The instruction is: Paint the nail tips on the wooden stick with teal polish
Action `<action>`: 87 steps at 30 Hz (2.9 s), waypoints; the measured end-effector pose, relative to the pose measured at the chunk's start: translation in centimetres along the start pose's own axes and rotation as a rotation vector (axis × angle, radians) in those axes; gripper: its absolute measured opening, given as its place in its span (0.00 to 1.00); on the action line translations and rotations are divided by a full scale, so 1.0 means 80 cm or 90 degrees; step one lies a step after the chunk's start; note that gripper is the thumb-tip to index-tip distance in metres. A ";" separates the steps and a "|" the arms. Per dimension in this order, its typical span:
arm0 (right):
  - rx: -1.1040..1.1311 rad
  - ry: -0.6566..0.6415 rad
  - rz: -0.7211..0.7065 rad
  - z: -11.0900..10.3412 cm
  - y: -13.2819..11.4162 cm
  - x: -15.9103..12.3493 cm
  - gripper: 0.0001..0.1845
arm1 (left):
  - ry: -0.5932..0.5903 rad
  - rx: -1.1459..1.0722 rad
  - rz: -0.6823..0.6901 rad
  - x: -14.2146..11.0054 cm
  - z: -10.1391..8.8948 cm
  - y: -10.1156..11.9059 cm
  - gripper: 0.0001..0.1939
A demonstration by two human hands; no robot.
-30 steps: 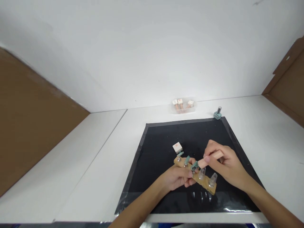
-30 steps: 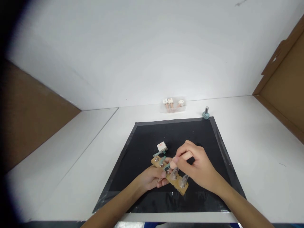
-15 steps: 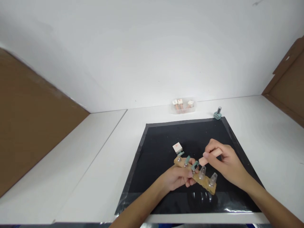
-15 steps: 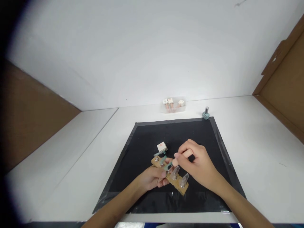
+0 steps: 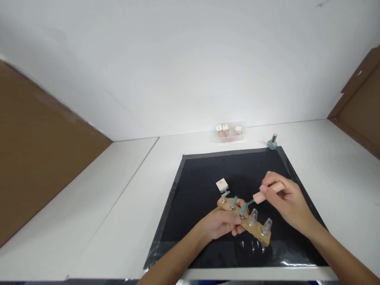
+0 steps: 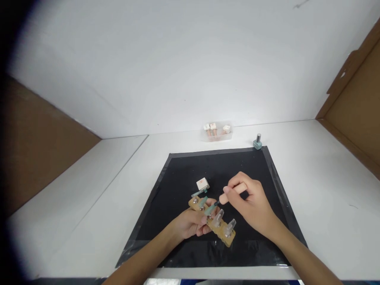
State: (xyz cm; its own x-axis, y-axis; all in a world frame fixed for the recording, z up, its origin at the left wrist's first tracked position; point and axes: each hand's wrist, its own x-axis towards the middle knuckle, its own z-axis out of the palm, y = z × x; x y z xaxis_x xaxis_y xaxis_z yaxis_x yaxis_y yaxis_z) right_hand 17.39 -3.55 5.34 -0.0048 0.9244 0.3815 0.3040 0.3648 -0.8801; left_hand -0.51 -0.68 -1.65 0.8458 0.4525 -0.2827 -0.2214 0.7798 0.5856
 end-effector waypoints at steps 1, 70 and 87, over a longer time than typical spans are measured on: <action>0.021 -0.007 -0.009 0.000 0.000 0.000 0.11 | 0.000 -0.002 -0.001 0.000 0.000 0.000 0.17; 0.042 -0.086 -0.218 -0.007 0.006 0.004 0.09 | -0.113 -0.086 0.050 0.001 -0.005 -0.005 0.16; 0.038 -0.095 -0.180 -0.006 0.005 0.005 0.08 | -0.094 -0.090 0.035 0.002 -0.005 -0.006 0.17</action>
State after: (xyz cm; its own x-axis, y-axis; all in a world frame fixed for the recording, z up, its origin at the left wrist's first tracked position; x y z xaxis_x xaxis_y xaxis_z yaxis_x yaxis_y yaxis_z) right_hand 17.98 -3.12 5.29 -0.2214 0.7899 0.5719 0.2139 0.6115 -0.7618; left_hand -0.50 -0.80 -2.30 0.8902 0.4361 -0.1320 -0.3267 0.8128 0.4823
